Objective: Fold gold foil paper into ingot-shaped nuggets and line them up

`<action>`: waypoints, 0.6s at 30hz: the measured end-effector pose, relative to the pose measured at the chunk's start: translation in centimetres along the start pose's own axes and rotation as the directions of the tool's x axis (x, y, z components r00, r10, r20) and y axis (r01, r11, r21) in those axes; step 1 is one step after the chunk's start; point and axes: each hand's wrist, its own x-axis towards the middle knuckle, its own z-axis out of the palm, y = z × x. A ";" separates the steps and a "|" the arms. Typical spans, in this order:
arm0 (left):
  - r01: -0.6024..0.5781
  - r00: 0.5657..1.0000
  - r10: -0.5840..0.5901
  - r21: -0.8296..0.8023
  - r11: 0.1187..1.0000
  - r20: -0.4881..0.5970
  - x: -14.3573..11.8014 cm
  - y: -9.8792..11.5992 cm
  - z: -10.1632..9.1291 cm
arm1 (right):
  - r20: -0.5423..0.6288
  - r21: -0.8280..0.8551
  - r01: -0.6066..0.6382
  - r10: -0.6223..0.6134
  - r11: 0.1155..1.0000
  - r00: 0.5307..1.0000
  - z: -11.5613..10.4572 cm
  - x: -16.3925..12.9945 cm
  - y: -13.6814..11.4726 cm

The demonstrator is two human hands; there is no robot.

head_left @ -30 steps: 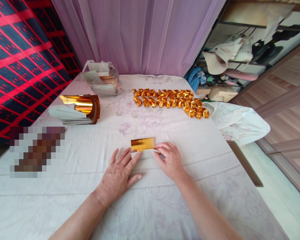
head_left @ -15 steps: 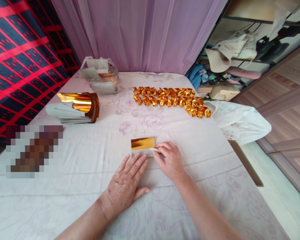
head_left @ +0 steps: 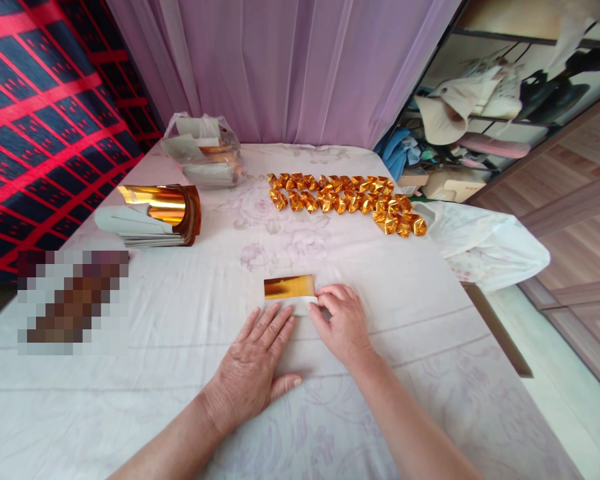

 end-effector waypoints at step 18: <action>0.007 1.000 -0.007 0.001 1.000 0.023 0.0 -0.1 0.1 | -0.006 -0.033 -0.035 0.035 0.999 0.999 0.1 0.0 -0.1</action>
